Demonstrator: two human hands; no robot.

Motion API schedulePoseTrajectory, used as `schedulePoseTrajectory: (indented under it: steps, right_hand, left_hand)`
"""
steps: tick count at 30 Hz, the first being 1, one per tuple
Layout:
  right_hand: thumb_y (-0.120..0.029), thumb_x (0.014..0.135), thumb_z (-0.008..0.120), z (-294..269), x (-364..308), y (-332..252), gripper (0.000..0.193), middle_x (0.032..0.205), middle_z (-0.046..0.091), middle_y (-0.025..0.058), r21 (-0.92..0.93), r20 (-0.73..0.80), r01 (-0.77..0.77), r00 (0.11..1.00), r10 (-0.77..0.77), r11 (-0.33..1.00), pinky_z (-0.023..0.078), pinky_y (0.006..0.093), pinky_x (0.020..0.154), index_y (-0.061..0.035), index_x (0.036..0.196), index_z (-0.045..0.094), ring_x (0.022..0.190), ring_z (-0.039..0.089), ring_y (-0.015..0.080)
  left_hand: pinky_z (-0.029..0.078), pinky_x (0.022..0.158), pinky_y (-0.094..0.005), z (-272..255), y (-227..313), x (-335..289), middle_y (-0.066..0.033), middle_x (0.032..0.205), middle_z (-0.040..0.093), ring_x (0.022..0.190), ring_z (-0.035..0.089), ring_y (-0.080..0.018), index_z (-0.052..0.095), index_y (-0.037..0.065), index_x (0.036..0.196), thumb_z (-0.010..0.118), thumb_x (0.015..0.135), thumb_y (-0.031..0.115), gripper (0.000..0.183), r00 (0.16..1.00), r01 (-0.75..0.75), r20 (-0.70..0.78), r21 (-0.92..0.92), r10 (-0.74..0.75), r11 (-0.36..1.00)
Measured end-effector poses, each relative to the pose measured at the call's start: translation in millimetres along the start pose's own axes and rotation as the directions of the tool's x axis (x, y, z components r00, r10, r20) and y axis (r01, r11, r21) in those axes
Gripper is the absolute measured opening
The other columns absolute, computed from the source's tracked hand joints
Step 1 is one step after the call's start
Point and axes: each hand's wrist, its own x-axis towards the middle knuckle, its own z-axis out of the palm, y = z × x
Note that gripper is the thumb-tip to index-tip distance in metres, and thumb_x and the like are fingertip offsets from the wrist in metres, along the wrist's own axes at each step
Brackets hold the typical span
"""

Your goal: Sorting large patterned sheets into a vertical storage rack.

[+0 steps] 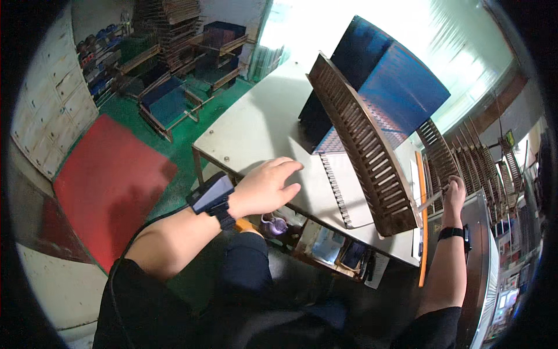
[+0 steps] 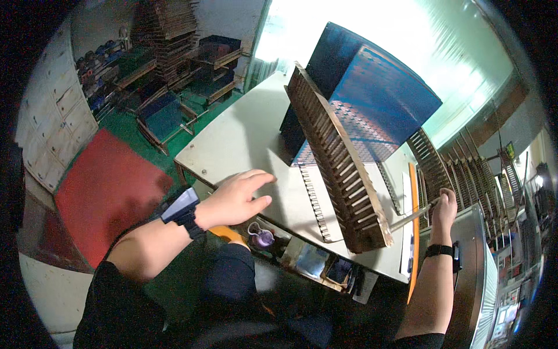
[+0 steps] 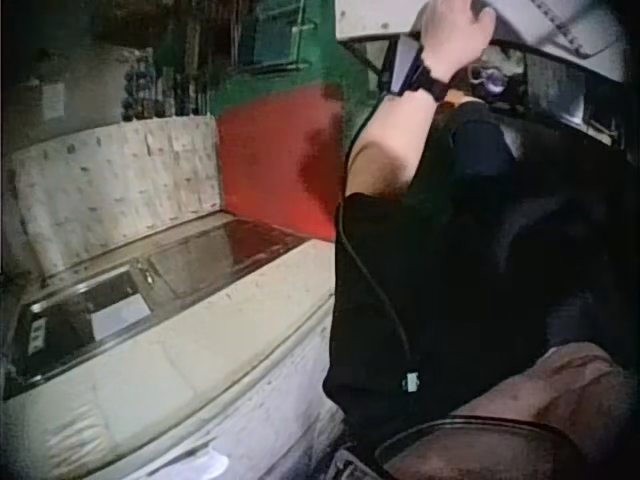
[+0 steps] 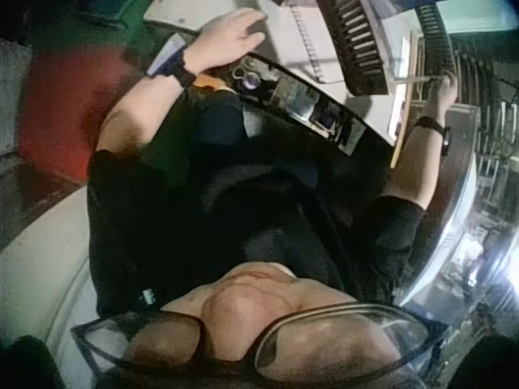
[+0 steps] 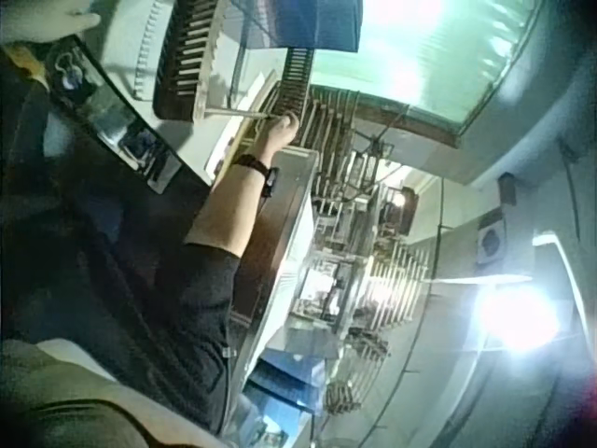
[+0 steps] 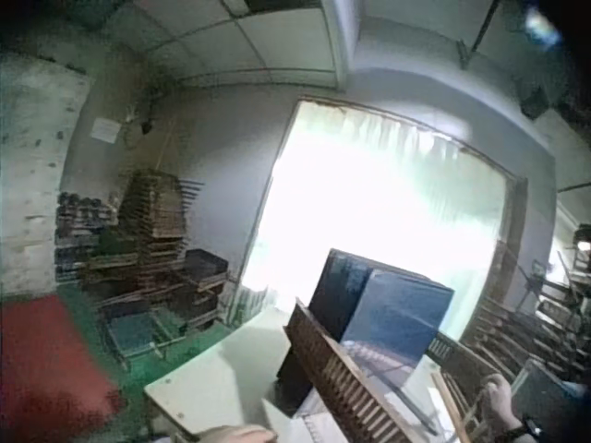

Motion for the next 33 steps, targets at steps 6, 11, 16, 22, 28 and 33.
schedulePoseTrajectory:
  steps: [6, 11, 16, 22, 28, 33]
  right_hand:
    - [-0.018, 0.095, 0.044, 9, 15, 12, 0.037, 0.113, 0.070, 0.0168, 0.012, -0.012, -0.141, 0.990, 0.141, 0.990, 0.047, 0.0360, 0.095, 0.0035, 0.113, 0.069, 0.106, 0.064, 0.0286]
    - [-0.016, 0.097, 0.044, 13, 29, 23, 0.035, 0.111, 0.070, 0.0126, 0.095, -0.006, -0.277, 0.960, 0.279, 0.956, 0.046, 0.0336, 0.094, 0.0012, 0.112, 0.071, 0.104, 0.063, 0.0242]
    - [-0.015, 0.099, 0.045, 24, 23, 12, 0.032, 0.104, 0.068, 0.0084, 0.059, -0.081, -0.172, 0.981, 0.177, 0.983, 0.046, 0.0315, 0.088, 0.0005, 0.110, 0.070, 0.095, 0.061, 0.0196]
    - [-0.013, 0.092, 0.047, 23, 16, 8, 0.035, 0.109, 0.071, 0.0122, 0.105, -0.141, -0.201, 0.966, 0.214, 0.974, 0.047, 0.0319, 0.091, 0.0013, 0.112, 0.072, 0.099, 0.063, 0.0204]
    - [-0.028, 0.096, 0.055, 21, -23, -34, 0.038, 0.103, 0.075, 0.0165, -0.143, -0.124, -0.072, 0.991, 0.054, 0.987, 0.051, 0.0394, 0.092, -0.0006, 0.117, 0.070, 0.102, 0.069, 0.0290]
    - [-0.033, 0.099, 0.049, 3, -75, -123, 0.037, 0.091, 0.069, 0.0287, -0.225, 0.026, 0.096, 0.995, -0.093, 0.970, 0.050, 0.0569, 0.087, -0.0009, 0.091, 0.065, 0.093, 0.066, 0.0486]
  left_hand:
    - [0.051, 0.098, -0.0462, 7, -33, 45, -0.0198, 0.123, 0.064, 0.112, 0.063, -0.0396, 0.062, 0.000, 0.125, 0.065, 0.089, 0.020, 0.041, 0.998, -0.045, -0.047, 0.100, 0.049, 0.994]
    - [0.051, 0.097, -0.0455, 14, -51, 72, -0.0201, 0.121, 0.066, 0.111, 0.064, -0.0391, 0.063, 0.001, 0.125, 0.065, 0.090, 0.022, 0.041, 0.989, 0.094, -0.126, 0.098, -0.081, 0.991]
    - [0.053, 0.094, -0.0453, 19, -59, 73, -0.0168, 0.117, 0.068, 0.108, 0.066, -0.0364, 0.069, 0.005, 0.118, 0.066, 0.090, 0.023, 0.033, 0.992, 0.057, -0.118, 0.156, -0.039, 0.986]
    - [0.053, 0.092, -0.0446, 15, -48, 75, -0.0153, 0.108, 0.070, 0.104, 0.067, -0.0367, 0.075, 0.010, 0.108, 0.064, 0.091, 0.024, 0.025, 0.991, 0.084, -0.113, 0.135, -0.069, 0.987]
    - [0.053, 0.093, -0.0415, 15, -44, 77, -0.0207, 0.114, 0.072, 0.109, 0.068, -0.0347, 0.072, 0.004, 0.114, 0.062, 0.098, 0.028, 0.031, 0.980, 0.184, -0.082, 0.034, -0.181, 0.982]
    - [0.050, 0.093, -0.0340, -1, -106, 57, -0.0071, 0.118, 0.070, 0.107, 0.064, -0.0204, 0.067, 0.005, 0.124, 0.060, 0.102, 0.025, 0.030, 0.912, 0.177, -0.226, -0.534, -0.341, 0.827]
